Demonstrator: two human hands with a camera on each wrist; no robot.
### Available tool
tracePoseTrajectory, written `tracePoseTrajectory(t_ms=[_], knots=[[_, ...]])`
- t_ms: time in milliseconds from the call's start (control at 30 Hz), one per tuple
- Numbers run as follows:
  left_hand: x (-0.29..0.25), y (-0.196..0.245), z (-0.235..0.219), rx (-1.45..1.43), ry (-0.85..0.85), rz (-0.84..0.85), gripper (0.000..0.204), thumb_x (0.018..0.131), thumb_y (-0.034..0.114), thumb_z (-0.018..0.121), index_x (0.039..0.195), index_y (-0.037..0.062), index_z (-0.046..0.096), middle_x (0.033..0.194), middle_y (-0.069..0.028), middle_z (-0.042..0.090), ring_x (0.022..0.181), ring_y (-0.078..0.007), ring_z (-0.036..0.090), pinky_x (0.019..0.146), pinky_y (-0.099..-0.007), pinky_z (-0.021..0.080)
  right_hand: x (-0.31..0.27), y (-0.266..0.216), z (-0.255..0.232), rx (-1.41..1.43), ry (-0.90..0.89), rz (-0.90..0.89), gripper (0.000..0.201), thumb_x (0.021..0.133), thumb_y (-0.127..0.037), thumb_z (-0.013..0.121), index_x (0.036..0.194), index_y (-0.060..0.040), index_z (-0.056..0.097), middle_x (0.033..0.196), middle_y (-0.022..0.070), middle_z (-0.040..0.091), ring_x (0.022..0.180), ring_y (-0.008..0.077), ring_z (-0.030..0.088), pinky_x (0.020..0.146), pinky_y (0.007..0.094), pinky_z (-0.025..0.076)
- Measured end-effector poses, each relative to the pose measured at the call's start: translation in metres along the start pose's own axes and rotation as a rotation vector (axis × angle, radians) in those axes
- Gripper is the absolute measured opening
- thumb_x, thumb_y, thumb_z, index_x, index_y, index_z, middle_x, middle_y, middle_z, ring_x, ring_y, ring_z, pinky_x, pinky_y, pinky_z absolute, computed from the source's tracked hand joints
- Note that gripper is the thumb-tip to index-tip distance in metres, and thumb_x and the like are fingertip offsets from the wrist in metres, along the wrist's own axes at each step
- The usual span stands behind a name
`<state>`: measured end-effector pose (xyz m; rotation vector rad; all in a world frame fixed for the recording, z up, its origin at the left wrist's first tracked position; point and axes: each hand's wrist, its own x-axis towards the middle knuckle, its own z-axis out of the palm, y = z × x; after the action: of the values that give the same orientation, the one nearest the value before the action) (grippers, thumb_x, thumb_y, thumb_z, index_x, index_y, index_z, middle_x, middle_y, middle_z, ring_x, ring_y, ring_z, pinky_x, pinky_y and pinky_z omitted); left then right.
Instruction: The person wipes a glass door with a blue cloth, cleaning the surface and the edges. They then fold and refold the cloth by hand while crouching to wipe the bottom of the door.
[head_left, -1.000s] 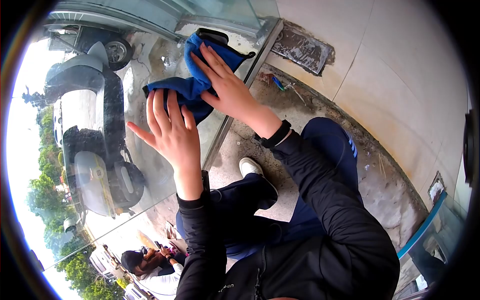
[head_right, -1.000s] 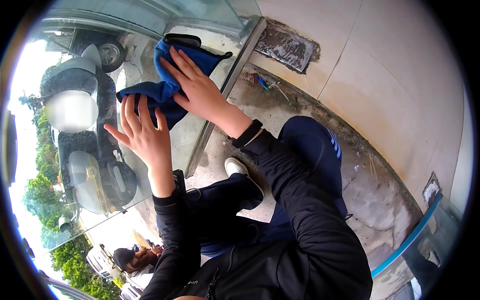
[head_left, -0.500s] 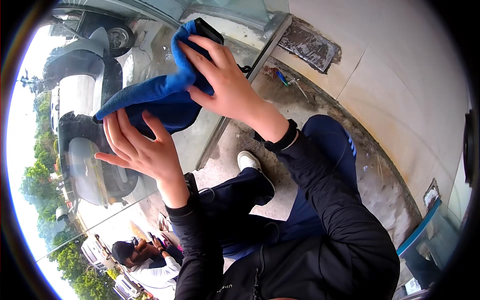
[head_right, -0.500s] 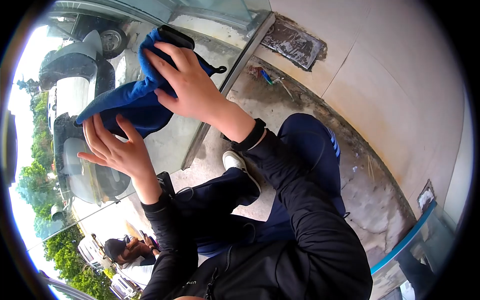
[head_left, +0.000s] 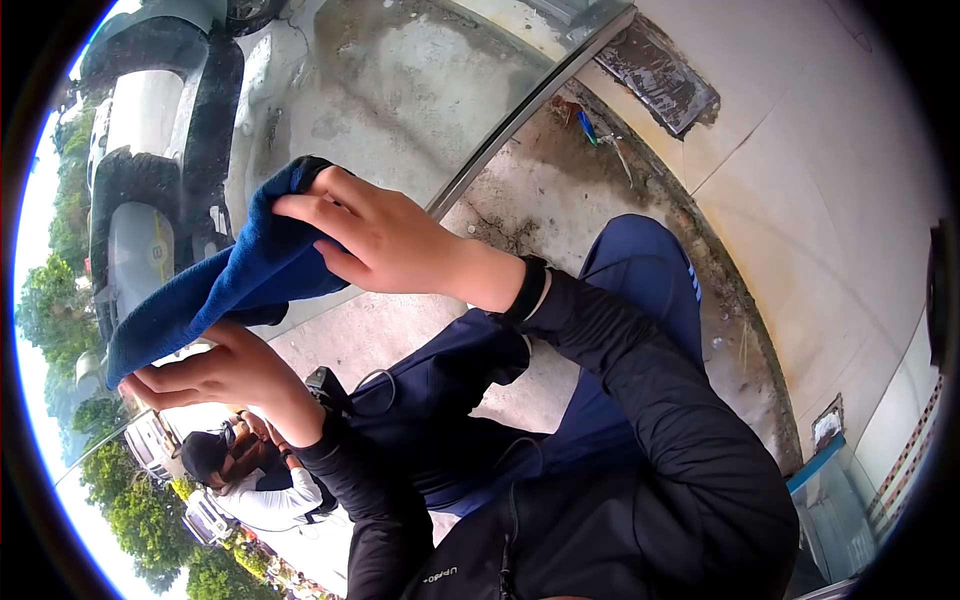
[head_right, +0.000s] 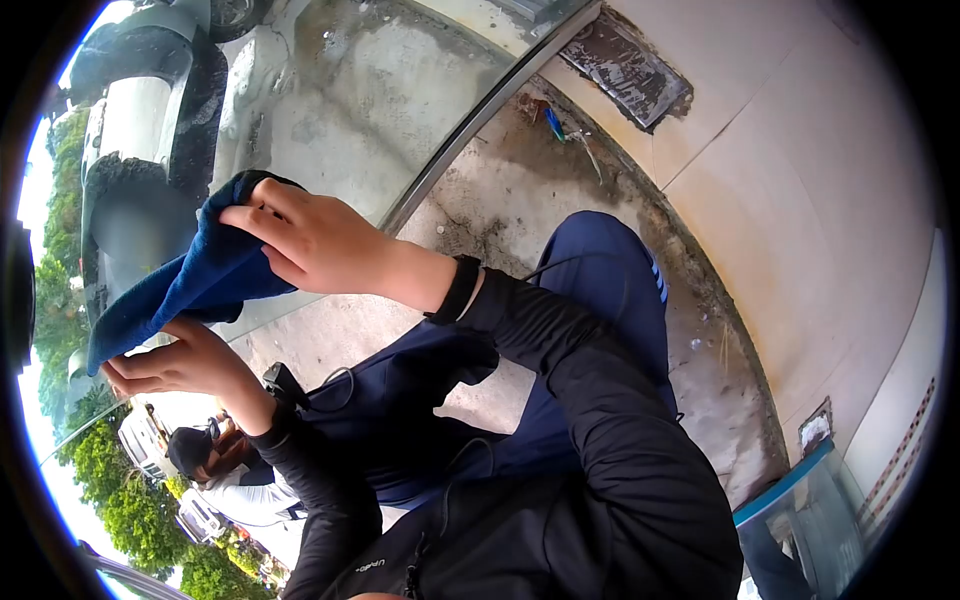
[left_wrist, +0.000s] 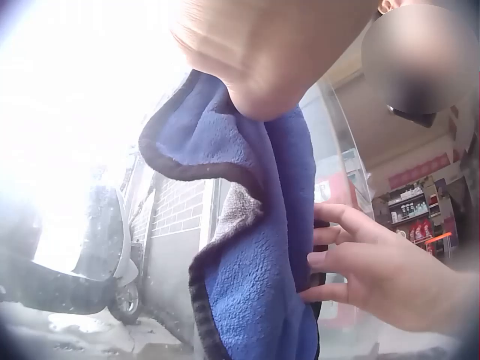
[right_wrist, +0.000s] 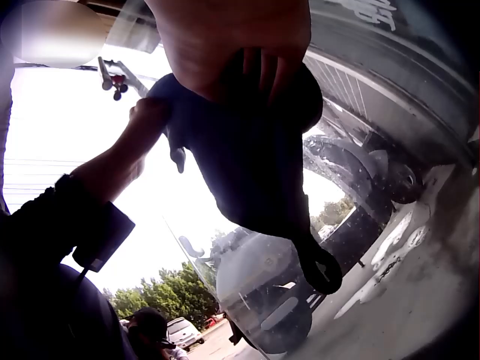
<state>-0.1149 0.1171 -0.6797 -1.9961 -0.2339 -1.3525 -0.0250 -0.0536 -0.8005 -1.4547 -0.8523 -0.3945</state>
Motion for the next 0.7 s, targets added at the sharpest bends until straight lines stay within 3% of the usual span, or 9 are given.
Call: tracePoseTrajectory(t_ms=[133,233,433,500,533,600,700], knots=[[-0.028,-0.015,-0.013,0.038,-0.128,-0.008,0.069,0.099,0.039,0.068,0.142,-0.0045,0.036,0.132,-0.026,0.044,0.129,-0.048,0.047,0.096,-0.0643,0.05,-0.002,0.003,0.023,-0.046,0.073,-0.111,0.051,0.084,-0.011,0.074,0.132,-0.0159,0.057,0.106,0.0071,0.054,0.09,0.0228,0.065,0.07,0.0354,0.056],[-0.044,-0.018,-0.027,0.105,-0.228,0.022,0.073,0.098,0.04,0.07,0.139,-0.009,0.034,0.129,-0.0276,0.044,0.126,-0.0478,0.048,0.097,-0.0634,0.049,-0.005,0.001,0.038,-0.052,0.13,-0.086,0.052,0.082,-0.01,0.075,0.131,-0.0155,0.057,0.104,0.0067,0.052,0.091,0.0245,0.063,0.073,0.0361,0.055],[-0.086,-0.011,-0.035,0.299,-0.573,-0.148,0.072,0.096,0.041,0.07,0.126,-0.0165,0.037,0.116,-0.0304,0.045,0.106,-0.0447,0.051,0.087,-0.0572,0.047,-0.013,-0.008,0.055,-0.067,0.177,0.019,0.055,0.079,-0.003,0.076,0.13,-0.0152,0.057,0.102,0.007,0.049,0.087,0.0241,0.06,0.076,0.0378,0.053],[-0.093,-0.011,-0.025,0.198,-0.51,-0.191,0.069,0.093,0.035,0.072,0.122,-0.0174,0.038,0.111,-0.0293,0.044,0.109,-0.044,0.045,0.092,-0.0597,0.041,-0.016,0.0,0.054,-0.076,0.148,0.006,0.047,0.084,-0.005,0.071,0.127,-0.015,0.056,0.108,0.0106,0.049,0.098,0.0299,0.06,0.076,0.0416,0.053],[-0.09,-0.009,-0.023,0.17,-0.497,-0.25,0.068,0.092,0.034,0.072,0.121,-0.017,0.038,0.112,-0.0288,0.044,0.11,-0.0437,0.044,0.094,-0.0601,0.04,-0.014,0.005,0.051,-0.13,0.222,-0.016,0.049,0.08,-0.004,0.075,0.125,-0.0164,0.059,0.102,0.0069,0.05,0.083,0.0234,0.059,0.073,0.0365,0.052],[-0.08,-0.004,-0.02,0.082,-0.491,-0.36,0.064,0.091,0.029,0.074,0.119,-0.0151,0.037,0.114,-0.0275,0.042,0.111,-0.0429,0.043,0.097,-0.061,0.038,-0.011,0.016,0.043,-0.152,0.267,-0.014,0.048,0.08,-0.005,0.075,0.124,-0.0167,0.059,0.102,0.0071,0.05,0.082,0.0231,0.059,0.072,0.0364,0.052],[-0.055,0.013,-0.017,-0.051,-0.332,-0.295,0.061,0.091,0.027,0.075,0.121,-0.0125,0.039,0.121,-0.0267,0.04,0.12,-0.0451,0.042,0.098,-0.063,0.041,-0.007,0.027,0.034,-0.175,0.337,-0.007,0.047,0.077,-0.007,0.077,0.12,-0.0172,0.06,0.102,0.0078,0.051,0.08,0.0233,0.058,0.068,0.0362,0.05]])
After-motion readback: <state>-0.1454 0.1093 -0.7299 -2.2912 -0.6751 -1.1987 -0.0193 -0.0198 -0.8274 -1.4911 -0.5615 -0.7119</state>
